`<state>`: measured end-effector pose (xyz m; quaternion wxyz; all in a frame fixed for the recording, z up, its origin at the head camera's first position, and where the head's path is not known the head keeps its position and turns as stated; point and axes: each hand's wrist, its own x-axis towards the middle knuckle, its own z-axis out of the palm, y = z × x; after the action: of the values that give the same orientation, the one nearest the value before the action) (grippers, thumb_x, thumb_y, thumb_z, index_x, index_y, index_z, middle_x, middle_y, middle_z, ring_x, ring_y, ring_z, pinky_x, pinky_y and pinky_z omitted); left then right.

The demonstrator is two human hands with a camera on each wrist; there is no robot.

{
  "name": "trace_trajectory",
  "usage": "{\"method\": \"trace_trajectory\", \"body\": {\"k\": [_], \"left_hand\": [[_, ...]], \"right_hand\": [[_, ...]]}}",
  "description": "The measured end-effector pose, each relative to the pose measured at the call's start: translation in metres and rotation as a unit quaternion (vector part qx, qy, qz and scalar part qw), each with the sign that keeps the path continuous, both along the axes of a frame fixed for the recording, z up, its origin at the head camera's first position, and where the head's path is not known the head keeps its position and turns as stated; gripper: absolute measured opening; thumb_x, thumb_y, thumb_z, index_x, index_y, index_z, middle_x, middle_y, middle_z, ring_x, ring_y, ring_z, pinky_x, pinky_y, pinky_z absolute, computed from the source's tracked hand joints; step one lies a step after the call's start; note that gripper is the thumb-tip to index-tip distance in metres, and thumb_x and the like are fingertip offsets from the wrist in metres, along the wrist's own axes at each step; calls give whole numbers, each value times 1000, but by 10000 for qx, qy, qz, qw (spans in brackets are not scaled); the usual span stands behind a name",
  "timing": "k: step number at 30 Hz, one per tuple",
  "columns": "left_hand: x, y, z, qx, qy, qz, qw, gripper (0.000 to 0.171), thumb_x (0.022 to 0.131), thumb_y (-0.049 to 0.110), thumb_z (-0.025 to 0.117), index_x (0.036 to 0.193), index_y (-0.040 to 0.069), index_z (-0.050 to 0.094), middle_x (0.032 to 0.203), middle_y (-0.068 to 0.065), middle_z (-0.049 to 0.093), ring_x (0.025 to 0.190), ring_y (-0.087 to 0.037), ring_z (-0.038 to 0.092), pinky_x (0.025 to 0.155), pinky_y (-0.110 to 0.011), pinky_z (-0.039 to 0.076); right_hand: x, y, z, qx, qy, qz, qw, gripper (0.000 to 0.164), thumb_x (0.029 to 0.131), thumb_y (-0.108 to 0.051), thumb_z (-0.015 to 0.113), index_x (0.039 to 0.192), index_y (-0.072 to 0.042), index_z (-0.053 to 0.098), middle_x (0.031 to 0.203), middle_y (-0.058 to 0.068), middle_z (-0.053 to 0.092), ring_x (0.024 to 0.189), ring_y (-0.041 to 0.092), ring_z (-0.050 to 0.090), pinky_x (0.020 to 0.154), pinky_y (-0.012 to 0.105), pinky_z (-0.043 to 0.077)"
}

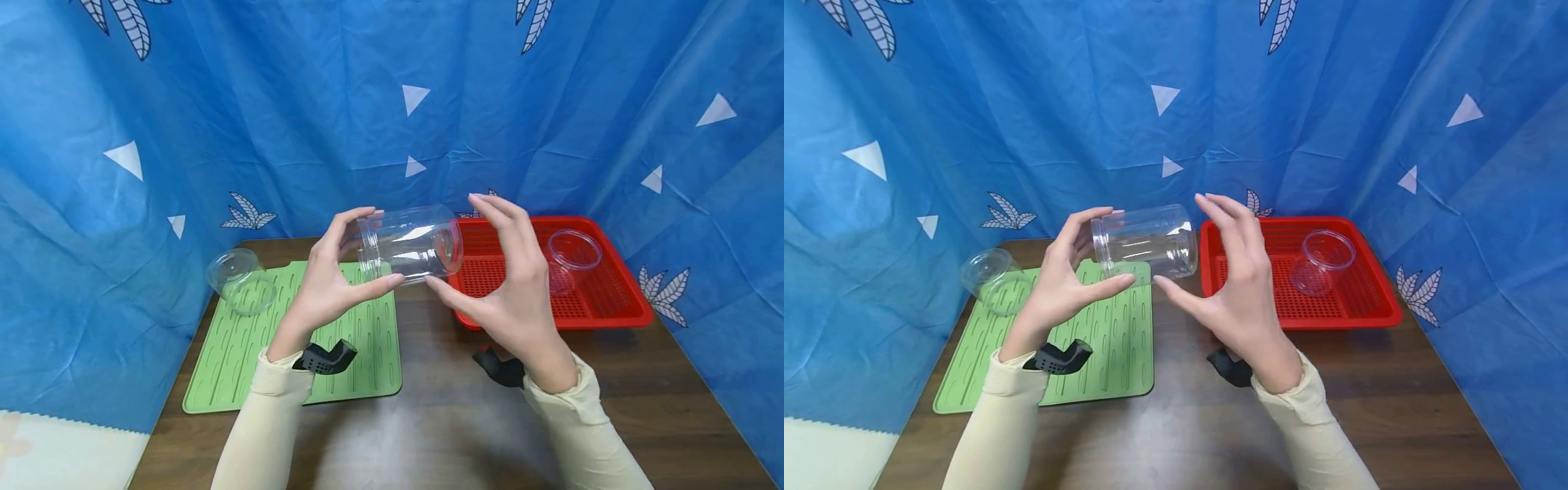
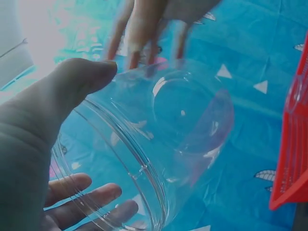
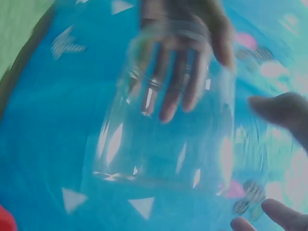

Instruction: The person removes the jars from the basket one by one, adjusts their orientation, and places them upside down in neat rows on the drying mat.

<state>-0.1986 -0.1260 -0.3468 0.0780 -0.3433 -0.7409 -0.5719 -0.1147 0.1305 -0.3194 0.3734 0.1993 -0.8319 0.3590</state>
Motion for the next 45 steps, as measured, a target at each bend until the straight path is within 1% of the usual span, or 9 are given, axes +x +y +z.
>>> {"method": "trace_trajectory", "body": {"k": [3, 7, 11, 16, 18, 20, 24, 34, 45], "left_hand": [[3, -4, 1, 95, -79, -125, 9998, 90, 82, 20, 98, 158, 21, 50, 155, 9, 59, 140, -16, 60, 115, -44, 51], [8, -6, 5, 215, -129, -402, 9989, 89, 83, 20, 96, 159, 20, 50, 156, 9, 59, 142, -19, 59, 116, -42, 50], [11, -6, 9, 347, -179, -754, 9964, 90, 82, 17, 96, 159, 19, 50, 157, 4, 59, 144, -25, 57, 119, -43, 48], [15, -6, 14, 497, -278, -1141, 9918, 92, 80, 11, 97, 159, 20, 50, 158, -1, 58, 144, -26, 57, 122, -42, 44], [15, -6, 15, 513, -301, -1218, 9908, 92, 80, 11, 97, 159, 19, 50, 159, 0, 58, 145, -26, 56, 123, -44, 43], [16, -5, 15, 517, -314, -1268, 9901, 92, 80, 11, 96, 159, 16, 49, 159, -1, 58, 145, -27, 56, 124, -46, 42], [16, -6, 14, 500, -335, -1296, 9897, 92, 81, 14, 97, 159, 16, 49, 159, 0, 58, 146, -26, 55, 125, -48, 40], [15, -8, 12, 550, -340, -1349, 9888, 91, 80, 12, 97, 158, 17, 51, 158, -3, 59, 146, -27, 55, 125, -46, 41], [12, -15, 3, 319, -441, -1192, 9914, 95, 87, 37, 95, 165, 26, 43, 163, 2, 53, 153, -23, 46, 128, -46, 36]], "right_hand": [[-1, 13, -1, -1133, -779, 747, 9877, 101, 73, -6, 98, 163, -13, 52, 162, 2, 53, 149, 26, 47, 118, 44, 46], [-6, 23, -7, -2191, -1838, 1681, 9434, 105, 77, 12, 89, 168, -15, 44, 166, 5, 47, 152, 32, 42, 121, 38, 44], [-7, 25, -11, -2537, -2561, 2123, 9083, 104, 81, 13, 83, 170, -17, 38, 170, 5, 42, 156, 31, 37, 121, 32, 45], [-6, 23, -11, -2777, -3031, 2728, 8699, 103, 84, 15, 77, 171, -20, 36, 171, 8, 40, 155, 34, 40, 114, 40, 53], [-5, 22, -11, -2842, -3107, 2867, 8605, 99, 86, 15, 76, 170, -19, 38, 169, 11, 43, 151, 37, 46, 109, 44, 57], [-4, 21, -11, -2881, -3125, 2864, 8587, 95, 87, 14, 77, 169, -17, 41, 165, 14, 47, 146, 40, 52, 107, 44, 58], [-3, 20, -12, -2855, -3102, 2687, 8661, 91, 86, 15, 77, 166, -14, 46, 159, 16, 53, 139, 39, 60, 104, 44, 59], [-2, 18, -13, -2807, -3067, 2523, 8737, 89, 86, 10, 82, 164, -15, 49, 159, 14, 55, 138, 39, 62, 104, 45, 59], [-7, 14, -15, -2734, -3006, 2526, 8781, 84, 87, 6, 83, 162, -14, 51, 156, 13, 58, 136, 38, 63, 108, 45, 58]]}}
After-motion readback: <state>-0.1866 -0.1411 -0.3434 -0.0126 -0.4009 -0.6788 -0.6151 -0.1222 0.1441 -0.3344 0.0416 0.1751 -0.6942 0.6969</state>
